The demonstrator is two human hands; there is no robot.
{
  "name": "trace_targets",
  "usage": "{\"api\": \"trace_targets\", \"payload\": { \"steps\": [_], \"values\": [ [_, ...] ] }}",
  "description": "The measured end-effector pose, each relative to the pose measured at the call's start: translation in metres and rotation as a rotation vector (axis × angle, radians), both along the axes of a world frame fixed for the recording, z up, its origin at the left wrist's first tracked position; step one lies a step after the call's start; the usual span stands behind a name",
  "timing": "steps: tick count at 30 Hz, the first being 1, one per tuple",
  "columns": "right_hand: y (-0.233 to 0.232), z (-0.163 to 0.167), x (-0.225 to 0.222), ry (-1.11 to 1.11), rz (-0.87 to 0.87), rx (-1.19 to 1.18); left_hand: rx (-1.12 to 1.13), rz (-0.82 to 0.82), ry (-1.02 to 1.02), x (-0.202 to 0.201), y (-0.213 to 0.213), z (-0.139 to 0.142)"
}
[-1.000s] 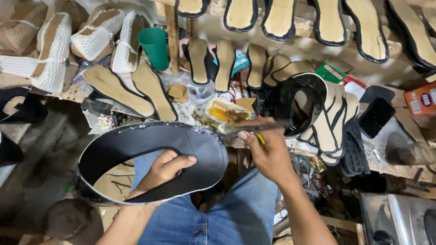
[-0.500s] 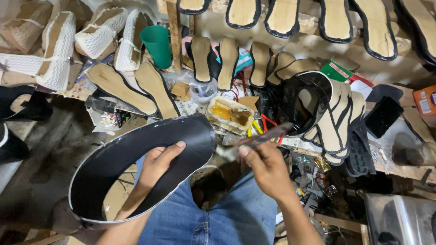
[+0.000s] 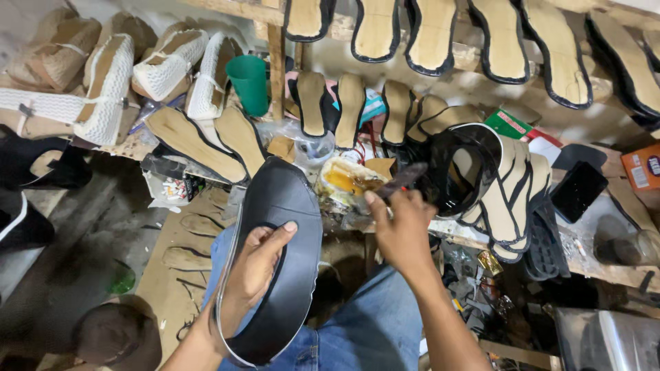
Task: The person repeatedly applies a dark adhesive to the edges of a black shoe sole using a brush. The person holds the sole in one hand and uses the brush in the other to spread the glue along the perimeter, occasionally dipping the brush into a container of adhesive.
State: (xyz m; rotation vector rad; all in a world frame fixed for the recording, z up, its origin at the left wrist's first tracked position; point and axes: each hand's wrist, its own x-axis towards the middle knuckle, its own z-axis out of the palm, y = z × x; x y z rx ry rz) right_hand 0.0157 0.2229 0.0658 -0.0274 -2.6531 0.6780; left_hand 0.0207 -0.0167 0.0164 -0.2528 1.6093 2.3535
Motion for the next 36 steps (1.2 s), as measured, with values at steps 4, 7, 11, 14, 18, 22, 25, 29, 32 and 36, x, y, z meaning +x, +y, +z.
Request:
{"api": "trace_targets", "payload": {
  "steps": [4,7,11,14,18,22,25,29,32,36],
  "values": [
    [-0.008,-0.001,0.013,-0.104,0.23,-0.922,0.011,-0.025,0.04,0.009,0.0,0.013],
    [-0.015,-0.003,0.024,0.012,0.265,-0.714,0.056,-0.049,-0.02,0.009,0.004,0.017],
    [-0.022,-0.003,0.029,0.117,0.211,-0.629,0.066,-0.021,0.108,0.005,0.005,0.017],
    [-0.025,-0.004,0.033,0.058,0.21,-0.699,-0.132,-0.165,-0.085,0.002,0.003,0.015],
    [-0.022,-0.01,0.044,-0.037,0.275,-0.614,0.302,0.087,0.036,-0.002,0.002,0.004],
    [-0.005,-0.018,0.038,-0.056,0.253,-0.437,0.181,0.129,0.067,-0.01,-0.008,-0.018],
    [0.008,-0.021,0.005,-0.046,0.053,-0.169,-0.176,0.117,0.463,-0.02,-0.016,-0.035],
    [0.009,-0.021,-0.04,0.105,0.129,0.168,-0.063,0.151,-0.165,-0.028,-0.013,-0.044],
    [0.006,-0.016,-0.056,-0.061,0.136,0.204,0.217,0.251,-0.309,-0.015,-0.011,-0.04],
    [0.008,-0.008,-0.051,0.032,-0.002,0.046,-0.508,-0.032,0.698,0.013,-0.02,-0.03]
  ]
}}
